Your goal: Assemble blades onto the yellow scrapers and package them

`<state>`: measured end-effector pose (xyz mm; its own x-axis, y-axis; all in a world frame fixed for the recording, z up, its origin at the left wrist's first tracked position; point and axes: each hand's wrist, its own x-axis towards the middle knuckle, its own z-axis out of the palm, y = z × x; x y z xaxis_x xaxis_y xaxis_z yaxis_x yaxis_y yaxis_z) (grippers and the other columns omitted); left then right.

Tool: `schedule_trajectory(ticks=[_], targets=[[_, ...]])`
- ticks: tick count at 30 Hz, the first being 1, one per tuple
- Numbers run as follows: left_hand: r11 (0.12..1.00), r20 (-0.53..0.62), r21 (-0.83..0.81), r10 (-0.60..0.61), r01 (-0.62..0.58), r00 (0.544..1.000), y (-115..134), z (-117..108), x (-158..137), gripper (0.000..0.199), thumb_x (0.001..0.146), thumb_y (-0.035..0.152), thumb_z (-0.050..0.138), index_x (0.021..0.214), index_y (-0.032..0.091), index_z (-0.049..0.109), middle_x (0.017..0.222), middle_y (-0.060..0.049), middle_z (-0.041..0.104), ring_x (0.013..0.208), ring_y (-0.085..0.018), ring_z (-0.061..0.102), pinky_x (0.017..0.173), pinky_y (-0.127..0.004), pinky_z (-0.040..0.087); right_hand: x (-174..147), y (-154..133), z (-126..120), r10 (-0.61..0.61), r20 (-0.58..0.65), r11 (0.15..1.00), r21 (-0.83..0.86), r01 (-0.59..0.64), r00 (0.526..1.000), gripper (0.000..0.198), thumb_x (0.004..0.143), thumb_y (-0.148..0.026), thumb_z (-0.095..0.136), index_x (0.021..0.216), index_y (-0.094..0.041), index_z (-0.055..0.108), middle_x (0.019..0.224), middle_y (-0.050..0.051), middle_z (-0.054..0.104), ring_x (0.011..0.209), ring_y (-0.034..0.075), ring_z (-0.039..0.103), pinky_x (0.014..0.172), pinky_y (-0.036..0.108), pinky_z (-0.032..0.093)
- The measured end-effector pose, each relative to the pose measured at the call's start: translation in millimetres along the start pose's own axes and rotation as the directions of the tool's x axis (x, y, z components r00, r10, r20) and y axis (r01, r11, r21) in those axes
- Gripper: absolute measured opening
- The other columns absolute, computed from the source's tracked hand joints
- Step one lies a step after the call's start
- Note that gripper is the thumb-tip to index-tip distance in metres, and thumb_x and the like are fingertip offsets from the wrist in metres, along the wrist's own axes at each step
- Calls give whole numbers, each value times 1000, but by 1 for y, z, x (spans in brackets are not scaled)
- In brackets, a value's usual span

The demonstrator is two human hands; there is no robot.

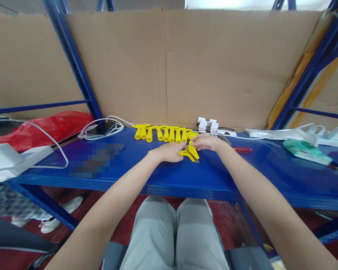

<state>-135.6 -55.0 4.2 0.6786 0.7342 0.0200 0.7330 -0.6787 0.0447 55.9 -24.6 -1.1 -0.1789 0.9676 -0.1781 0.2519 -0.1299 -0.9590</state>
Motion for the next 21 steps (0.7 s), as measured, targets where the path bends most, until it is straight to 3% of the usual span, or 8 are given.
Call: schedule_trajectory(ticks=[6, 17, 21], targets=[[1000, 0, 3, 10, -10, 1000, -1, 1, 0, 44, 77, 28, 48, 119, 17, 45, 120, -12, 61, 104, -26, 61, 79, -31, 48, 5, 4, 2, -29, -38, 998, -56, 27, 999, 28, 68, 0, 69, 87, -14, 55, 56, -3, 58, 49, 9, 56, 48, 19, 47], [1000, 16, 12, -2, 2, 1000, 0, 0, 0, 45, 78, 27, 48, 121, 17, 44, 120, -13, 61, 100, -26, 62, 75, -32, 48, 5, 3, 6, -30, -4, 998, -62, 29, 1000, 24, 71, 5, 63, 83, -14, 54, 61, 0, 62, 53, 9, 59, 47, 17, 48], [1000, 21, 19, 24, -25, 999, 0, -1, -1, 54, 79, 26, 48, 132, 18, 39, 127, -12, 58, 101, -26, 62, 77, -31, 48, 5, 3, 6, -56, 30, 996, -62, 58, 998, 21, 69, 2, 66, 80, -14, 57, 64, 1, 64, 57, 10, 60, 54, 19, 52]])
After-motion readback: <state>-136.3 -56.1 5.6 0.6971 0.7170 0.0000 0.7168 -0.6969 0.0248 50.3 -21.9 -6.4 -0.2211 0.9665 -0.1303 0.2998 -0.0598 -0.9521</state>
